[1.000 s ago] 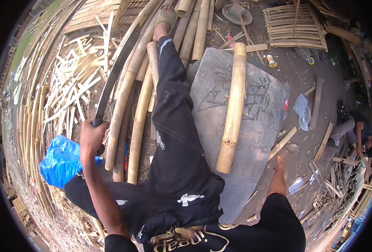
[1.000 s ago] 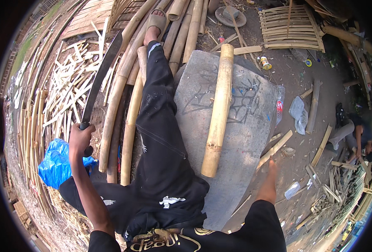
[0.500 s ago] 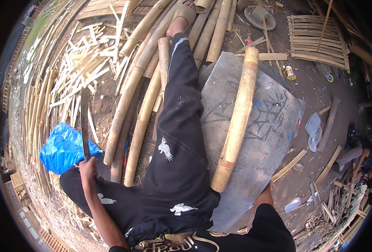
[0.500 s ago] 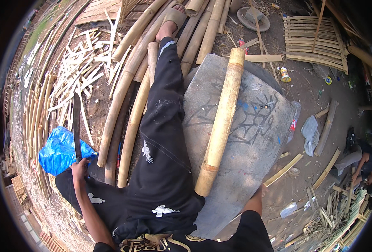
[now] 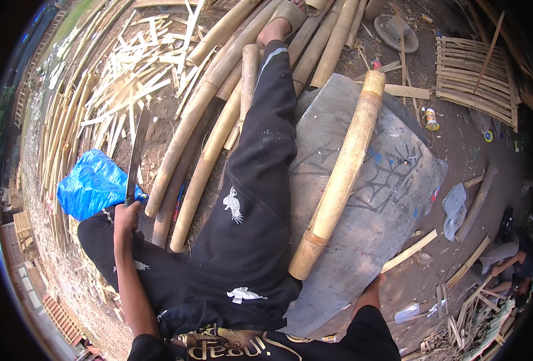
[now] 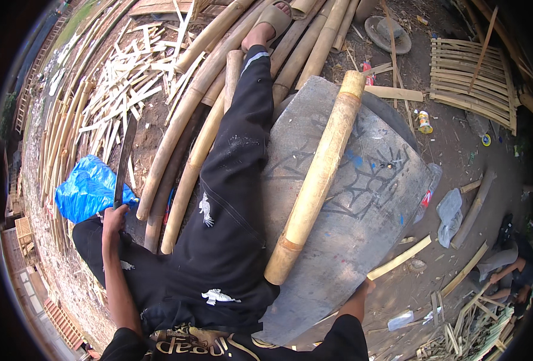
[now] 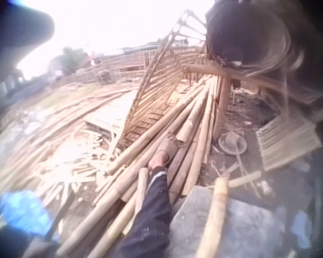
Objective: The person splits a bamboo stalk into thin strips using a large blade while sitting on the ground.
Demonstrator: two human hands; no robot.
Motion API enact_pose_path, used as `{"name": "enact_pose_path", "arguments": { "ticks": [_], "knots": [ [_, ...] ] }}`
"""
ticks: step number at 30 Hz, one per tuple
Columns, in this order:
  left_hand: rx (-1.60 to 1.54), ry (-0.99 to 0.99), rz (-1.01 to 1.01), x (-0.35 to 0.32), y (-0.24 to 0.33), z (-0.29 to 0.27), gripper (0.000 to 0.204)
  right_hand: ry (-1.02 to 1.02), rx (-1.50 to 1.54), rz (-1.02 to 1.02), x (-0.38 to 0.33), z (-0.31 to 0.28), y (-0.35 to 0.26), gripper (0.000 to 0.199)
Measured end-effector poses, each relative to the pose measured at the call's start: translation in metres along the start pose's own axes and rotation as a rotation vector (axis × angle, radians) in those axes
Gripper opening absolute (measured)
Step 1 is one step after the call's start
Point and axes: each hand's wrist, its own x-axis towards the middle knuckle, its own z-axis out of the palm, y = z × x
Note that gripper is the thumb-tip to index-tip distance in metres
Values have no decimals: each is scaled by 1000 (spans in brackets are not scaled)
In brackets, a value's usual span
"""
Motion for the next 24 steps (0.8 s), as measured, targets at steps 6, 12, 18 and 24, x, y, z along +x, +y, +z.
{"name": "enact_pose_path", "arguments": {
  "ticks": [6,12,18,24],
  "knots": [
    [102,36,138,19,7,21,25,24,-53,-72,28,0,14,66],
    [105,95,56,23,-44,7,32,103,-230,-294,84,-12,40,62],
    [17,23,4,25,-17,13,29,379,384,87,17,-79,4,54],
    [-120,-29,-15,28,-27,10,28,533,456,-151,-159,-187,-79,47]
  ]
}}
